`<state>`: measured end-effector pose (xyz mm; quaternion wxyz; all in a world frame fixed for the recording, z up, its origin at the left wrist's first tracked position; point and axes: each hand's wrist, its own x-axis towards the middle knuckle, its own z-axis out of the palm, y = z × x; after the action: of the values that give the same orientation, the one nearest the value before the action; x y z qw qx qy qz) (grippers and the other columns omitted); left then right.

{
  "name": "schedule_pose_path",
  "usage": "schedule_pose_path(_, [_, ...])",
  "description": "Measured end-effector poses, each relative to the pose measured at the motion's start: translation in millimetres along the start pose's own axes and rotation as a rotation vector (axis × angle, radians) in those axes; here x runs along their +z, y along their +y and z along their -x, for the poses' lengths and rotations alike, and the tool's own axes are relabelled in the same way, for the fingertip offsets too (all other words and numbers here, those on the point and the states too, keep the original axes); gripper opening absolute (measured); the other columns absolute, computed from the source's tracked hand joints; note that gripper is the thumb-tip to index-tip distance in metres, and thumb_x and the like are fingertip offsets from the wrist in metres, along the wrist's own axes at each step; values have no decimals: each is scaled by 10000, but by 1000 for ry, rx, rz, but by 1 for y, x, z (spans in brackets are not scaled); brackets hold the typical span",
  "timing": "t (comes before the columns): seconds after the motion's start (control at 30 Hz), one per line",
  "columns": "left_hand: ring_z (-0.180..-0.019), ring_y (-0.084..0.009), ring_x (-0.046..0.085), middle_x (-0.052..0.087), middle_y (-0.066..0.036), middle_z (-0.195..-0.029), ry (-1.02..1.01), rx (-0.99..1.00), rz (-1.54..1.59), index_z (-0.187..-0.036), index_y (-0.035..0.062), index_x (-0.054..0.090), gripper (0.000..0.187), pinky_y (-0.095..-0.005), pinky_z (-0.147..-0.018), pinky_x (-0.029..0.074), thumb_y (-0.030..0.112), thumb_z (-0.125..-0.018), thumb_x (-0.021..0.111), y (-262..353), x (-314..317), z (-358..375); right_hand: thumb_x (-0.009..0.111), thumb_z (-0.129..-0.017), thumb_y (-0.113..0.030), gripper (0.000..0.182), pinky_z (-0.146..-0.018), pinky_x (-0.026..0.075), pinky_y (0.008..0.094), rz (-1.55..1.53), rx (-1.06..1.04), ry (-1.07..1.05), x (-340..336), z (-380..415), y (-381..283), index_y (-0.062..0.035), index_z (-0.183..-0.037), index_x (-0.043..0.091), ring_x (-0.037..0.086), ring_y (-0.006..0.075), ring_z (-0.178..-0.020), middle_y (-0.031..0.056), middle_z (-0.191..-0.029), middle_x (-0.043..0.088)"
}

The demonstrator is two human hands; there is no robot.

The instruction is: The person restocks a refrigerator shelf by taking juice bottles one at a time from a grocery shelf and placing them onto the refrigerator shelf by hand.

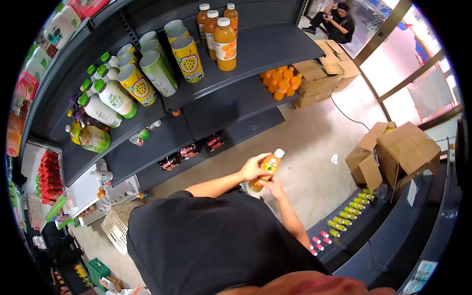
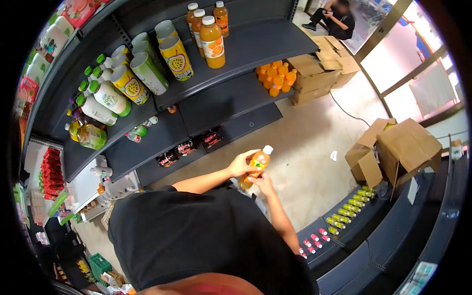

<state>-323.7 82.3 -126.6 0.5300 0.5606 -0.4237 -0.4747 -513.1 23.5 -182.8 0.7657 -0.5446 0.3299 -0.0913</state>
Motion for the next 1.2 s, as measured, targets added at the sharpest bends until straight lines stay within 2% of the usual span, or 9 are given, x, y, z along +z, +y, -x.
schedule_pose_path(0.03, [-1162,-194,620,638,-126,-1318,7,32,-75,-1452,40,509,815,-371,-1024,490,182,-749,896,26,-10,-15,856,-772,-134,547,-934,536,358,242,-127,50,-17,-28,-7,-5,-1253,629,687,207,-1025,91,-1125,721])
schedule_pose_path(0.07, [-1161,-208,625,640,-131,-1317,40,146,-126,-1427,55,544,795,-373,-1021,490,180,-729,904,40,-20,-32,876,-718,-95,602,-947,536,375,229,-298,104,-21,-51,-27,-39,-1261,625,673,214,-1067,78,-1151,709])
schedule_pose_path(0.3, [-1191,-285,622,658,-137,-1298,263,575,-253,-1291,50,645,671,-395,-1045,490,142,-684,917,150,-82,-131,866,-710,-71,532,-913,553,359,350,-604,237,-5,-149,-218,-43,-1188,635,685,190,-1043,65,-1147,705])
schedule_pose_path(0.47, [-1201,-311,615,660,-158,-1305,429,758,-320,-1253,32,658,622,-426,-1048,483,173,-700,907,184,-121,-197,781,-829,-23,552,-921,555,346,222,-747,-18,-29,-245,-272,-33,-1317,524,627,196,-1115,73,-1250,612])
schedule_pose_path(0.6, [-1231,-303,601,645,-152,-1323,611,679,-362,-1250,49,648,569,-401,-1041,482,133,-734,872,201,-141,-247,722,-864,9,524,-1002,497,352,334,-888,-157,-28,-298,-337,-24,-1339,504,592,211,-1177,90,-1270,596])
schedule_pose_path(0.63, [-1236,-303,598,640,-148,-1327,657,682,-382,-1254,50,644,543,-396,-1042,480,121,-758,852,205,-146,-258,753,-809,10,455,-912,538,357,181,-877,-88,-16,-307,-353,-21,-1240,609,666,238,-1087,105,-1146,687])
schedule_pose_path(0.73, [-1256,-317,577,607,-149,-1362,813,680,-469,-1312,54,605,491,-397,-1043,471,101,-851,765,214,-162,-289,784,-823,-67,377,-849,561,359,483,-852,-41,-24,-357,-396,-22,-1174,656,735,277,-958,136,-1023,750])
schedule_pose_path(0.93, [-1318,-374,501,516,-190,-1438,1046,456,-507,-1411,56,500,588,-420,-1111,406,98,-873,730,177,-195,-345,787,-845,-227,441,-786,555,442,724,-824,13,-5,-440,-454,-39,-1206,618,696,399,-946,196,-1010,724])
schedule_pose_path(1.2, [-1369,-304,465,368,-149,-1558,1160,286,-437,-1503,135,440,570,-370,-998,482,193,-976,649,166,-216,-371,796,-818,-353,565,-800,548,416,883,-839,-135,21,-504,-468,-44,-1256,617,696,331,-936,142,-989,723])
